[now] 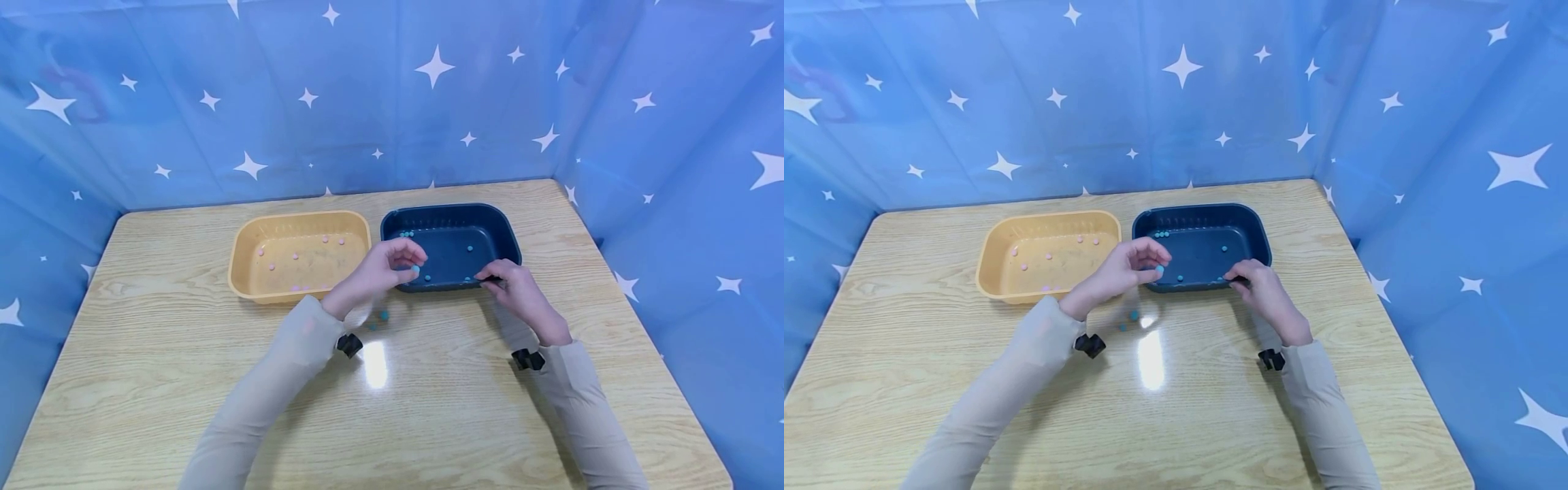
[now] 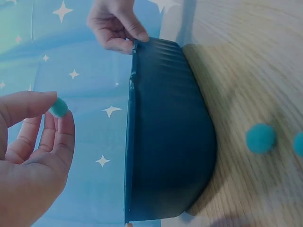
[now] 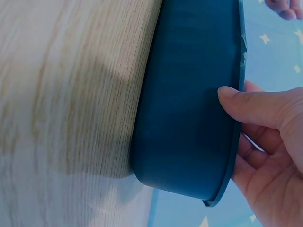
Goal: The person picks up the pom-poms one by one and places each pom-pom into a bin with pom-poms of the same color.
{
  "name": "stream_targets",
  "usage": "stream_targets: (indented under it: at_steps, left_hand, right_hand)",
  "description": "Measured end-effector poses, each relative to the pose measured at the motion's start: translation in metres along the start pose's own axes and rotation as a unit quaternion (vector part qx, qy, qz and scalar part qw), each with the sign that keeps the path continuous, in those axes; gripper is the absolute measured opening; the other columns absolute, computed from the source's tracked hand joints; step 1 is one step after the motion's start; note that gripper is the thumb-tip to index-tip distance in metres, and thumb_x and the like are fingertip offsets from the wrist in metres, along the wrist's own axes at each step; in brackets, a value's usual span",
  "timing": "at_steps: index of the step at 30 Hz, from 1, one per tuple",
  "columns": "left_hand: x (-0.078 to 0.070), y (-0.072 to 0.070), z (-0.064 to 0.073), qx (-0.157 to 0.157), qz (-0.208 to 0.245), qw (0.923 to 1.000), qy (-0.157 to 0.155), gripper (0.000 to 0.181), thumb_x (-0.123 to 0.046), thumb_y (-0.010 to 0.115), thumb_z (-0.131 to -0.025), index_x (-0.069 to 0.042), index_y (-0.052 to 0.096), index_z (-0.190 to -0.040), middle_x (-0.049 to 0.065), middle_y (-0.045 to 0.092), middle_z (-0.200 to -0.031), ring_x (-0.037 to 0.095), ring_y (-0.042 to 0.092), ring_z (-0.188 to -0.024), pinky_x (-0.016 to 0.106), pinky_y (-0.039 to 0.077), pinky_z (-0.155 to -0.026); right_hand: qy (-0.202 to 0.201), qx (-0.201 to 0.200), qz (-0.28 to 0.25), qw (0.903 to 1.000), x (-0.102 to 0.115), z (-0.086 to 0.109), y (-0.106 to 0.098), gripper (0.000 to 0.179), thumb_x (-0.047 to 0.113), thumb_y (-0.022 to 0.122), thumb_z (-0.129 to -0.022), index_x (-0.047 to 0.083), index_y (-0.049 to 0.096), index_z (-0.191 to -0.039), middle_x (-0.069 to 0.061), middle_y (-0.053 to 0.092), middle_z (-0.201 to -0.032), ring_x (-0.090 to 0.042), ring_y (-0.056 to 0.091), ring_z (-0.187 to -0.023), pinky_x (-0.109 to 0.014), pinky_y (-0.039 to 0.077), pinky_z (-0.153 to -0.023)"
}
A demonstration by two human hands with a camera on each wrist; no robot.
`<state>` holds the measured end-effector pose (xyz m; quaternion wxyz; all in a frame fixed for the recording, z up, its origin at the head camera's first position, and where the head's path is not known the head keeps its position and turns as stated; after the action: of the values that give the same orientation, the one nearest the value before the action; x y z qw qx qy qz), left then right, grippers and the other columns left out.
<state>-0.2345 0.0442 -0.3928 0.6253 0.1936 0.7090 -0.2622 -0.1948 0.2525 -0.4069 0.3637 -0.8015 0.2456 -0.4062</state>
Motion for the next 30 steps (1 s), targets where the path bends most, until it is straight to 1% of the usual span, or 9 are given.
stream_targets:
  at_steps: [2,6,12,16,20,23,25,27,30]
  left_hand:
    - [0.001,-0.001,-0.004,-0.008,0.008,0.9999,-0.007,0.021,0.009,0.059,-0.085,0.005,0.058,-0.106,0.015,0.060,-0.104,0.030,0.057,-0.097,0.033,0.049,-0.086]
    - [-0.001,-0.003,-0.012,-0.018,0.018,0.9997,0.002,0.023,0.011,0.058,-0.085,0.007,0.057,-0.107,0.017,0.060,-0.105,0.027,0.057,-0.096,0.029,0.049,-0.085]
    - [-0.004,-0.003,-0.019,-0.026,0.040,0.9988,0.008,0.023,0.011,0.057,-0.086,0.008,0.057,-0.108,0.018,0.059,-0.105,0.037,0.055,-0.101,0.029,0.049,-0.085]
    - [-0.006,-0.005,-0.023,-0.037,0.049,0.9981,0.006,0.022,0.012,0.057,-0.085,0.008,0.057,-0.106,0.018,0.060,-0.104,0.039,0.054,-0.102,0.028,0.050,-0.084]
    - [-0.007,-0.006,-0.029,-0.050,0.064,0.9967,0.003,0.022,0.013,0.057,-0.085,0.009,0.057,-0.106,0.021,0.060,-0.105,0.041,0.053,-0.103,0.029,0.051,-0.085]
    - [-0.007,-0.008,-0.033,-0.059,0.075,0.9954,-0.001,0.023,0.013,0.057,-0.085,0.009,0.057,-0.107,0.024,0.059,-0.107,0.038,0.055,-0.102,0.030,0.051,-0.085]
    - [-0.007,-0.009,-0.037,-0.063,0.083,0.9945,-0.006,0.022,0.012,0.057,-0.085,0.009,0.057,-0.107,0.023,0.059,-0.107,0.034,0.056,-0.100,0.030,0.051,-0.085]
    - [-0.006,-0.010,-0.040,-0.068,0.090,0.9935,-0.012,0.022,0.011,0.057,-0.085,0.008,0.058,-0.107,0.021,0.060,-0.106,0.029,0.057,-0.099,0.030,0.050,-0.085]
    - [-0.006,-0.011,-0.046,-0.077,0.094,0.9923,-0.022,0.021,0.010,0.058,-0.085,0.006,0.059,-0.107,0.015,0.061,-0.105,0.025,0.058,-0.099,0.029,0.050,-0.086]
  right_hand:
    - [0.002,0.002,0.000,1.0000,0.000,0.000,0.000,0.022,-0.017,0.071,-0.070,0.001,0.068,-0.083,-0.010,0.068,-0.084,-0.026,0.062,-0.082,-0.039,0.052,-0.062]
    - [0.006,0.008,0.000,0.9999,0.000,0.001,0.001,0.022,-0.017,0.070,-0.071,0.001,0.068,-0.085,-0.010,0.068,-0.086,-0.025,0.062,-0.082,-0.039,0.051,-0.063]
    - [0.012,0.017,0.002,0.9998,-0.001,0.000,0.002,0.022,-0.015,0.069,-0.073,0.002,0.068,-0.087,-0.010,0.068,-0.087,-0.025,0.061,-0.083,-0.039,0.052,-0.065]
    - [0.011,0.016,0.003,0.9998,-0.001,0.000,0.002,0.022,-0.016,0.069,-0.073,0.002,0.068,-0.087,-0.010,0.068,-0.087,-0.025,0.061,-0.083,-0.040,0.052,-0.065]
    - [0.006,0.014,0.002,0.9999,0.000,0.000,0.001,0.023,-0.016,0.069,-0.072,0.001,0.068,-0.087,-0.010,0.068,-0.087,-0.025,0.061,-0.083,-0.040,0.052,-0.064]
    - [0.003,0.013,0.001,0.9999,0.001,0.000,0.001,0.023,-0.016,0.069,-0.072,0.001,0.068,-0.087,-0.010,0.068,-0.087,-0.026,0.062,-0.084,-0.040,0.053,-0.064]
    - [0.003,0.013,0.001,0.9999,0.001,0.000,0.001,0.023,-0.016,0.069,-0.072,0.001,0.068,-0.087,-0.010,0.068,-0.086,-0.026,0.062,-0.084,-0.040,0.052,-0.064]
    - [0.003,0.013,0.001,0.9999,0.001,0.000,0.001,0.022,-0.016,0.069,-0.072,0.001,0.068,-0.086,-0.010,0.068,-0.086,-0.026,0.062,-0.084,-0.040,0.052,-0.065]
    - [0.007,0.016,0.000,0.9999,0.001,-0.001,0.002,0.022,-0.016,0.069,-0.072,0.001,0.068,-0.086,-0.010,0.068,-0.087,-0.026,0.062,-0.084,-0.040,0.052,-0.066]
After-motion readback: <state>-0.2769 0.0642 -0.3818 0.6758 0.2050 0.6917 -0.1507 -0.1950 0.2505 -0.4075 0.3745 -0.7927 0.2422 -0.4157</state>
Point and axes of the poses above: each hand's wrist, its own z-axis away from the middle knuckle, its own y-axis out of the palm, x = y × z, the point moved 7 cm from there along -z, towards the middle knuckle
